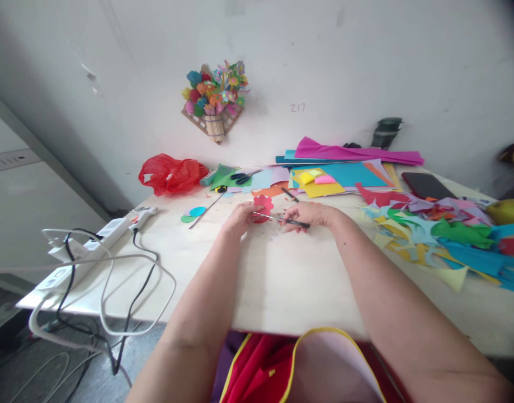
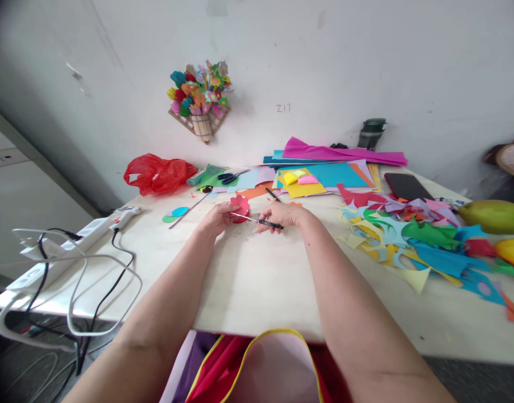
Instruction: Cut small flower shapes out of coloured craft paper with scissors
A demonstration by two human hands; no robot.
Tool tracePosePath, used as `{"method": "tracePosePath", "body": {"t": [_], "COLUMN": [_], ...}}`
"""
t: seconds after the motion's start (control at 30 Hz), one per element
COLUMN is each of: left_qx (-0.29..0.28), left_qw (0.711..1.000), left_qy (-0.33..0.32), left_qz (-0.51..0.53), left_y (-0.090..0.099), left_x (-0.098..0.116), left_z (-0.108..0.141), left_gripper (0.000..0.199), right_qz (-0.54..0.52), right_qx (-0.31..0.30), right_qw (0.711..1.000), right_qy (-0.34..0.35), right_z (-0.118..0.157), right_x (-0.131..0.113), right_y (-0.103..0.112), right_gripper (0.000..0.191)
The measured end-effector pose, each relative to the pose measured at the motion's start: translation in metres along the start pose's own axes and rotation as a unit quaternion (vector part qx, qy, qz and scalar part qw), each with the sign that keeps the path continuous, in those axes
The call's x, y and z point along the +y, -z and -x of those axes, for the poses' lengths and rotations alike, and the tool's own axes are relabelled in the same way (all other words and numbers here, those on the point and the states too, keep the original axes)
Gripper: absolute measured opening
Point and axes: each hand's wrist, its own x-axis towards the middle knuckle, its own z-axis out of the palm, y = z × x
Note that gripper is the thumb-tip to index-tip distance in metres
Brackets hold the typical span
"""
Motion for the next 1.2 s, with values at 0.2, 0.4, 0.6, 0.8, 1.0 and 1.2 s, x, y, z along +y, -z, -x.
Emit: {"method": "tracePosePath", "body": {"t": [0.2,0.4,0.6,0.8,1.0,1.2], "left_qx": [0.009,0.008,0.013,0.031,0.041,0.058], "left_qw": [0.999,0.998,0.997,0.996,0.996,0.995], "left_qy": [0.023,0.034,0.044,0.043,0.044,0.043], "left_qz": [0.047,0.051,0.063,0.072,0.068,0.073], "left_y": [0.0011,0.0005,-0.0015,-0.0039,-0.0049,-0.0049], "left_x": [0.0004,0.0019,0.0034,0.0049,0.0044,0.0039], "left_z": [0.0006,0.0018,0.0026,0.0033,0.0028,0.002], "left_gripper": [0.008,0.011,0.013,0.009,0.009,0.006], "right_qz": [-0.017,-0.025,-0.032,-0.039,-0.036,-0.042], "right_qx": [-0.001,0.005,0.013,0.021,0.023,0.022], "right_qw": [1.0,0.999,0.999,0.999,0.999,0.998], "right_qy": [0.021,0.024,0.031,0.029,0.027,0.029], "right_z": [0.0023,0.0012,-0.0008,-0.0035,-0.0024,-0.0025], "right_x": [0.003,0.0028,0.003,0.004,0.0017,0.0013], "right_y": [0.0012,0.0002,-0.001,-0.0014,-0.0019,-0.0025], "right_gripper": [0.048,0.043,0.043,0.048,0.044,0.043]}}
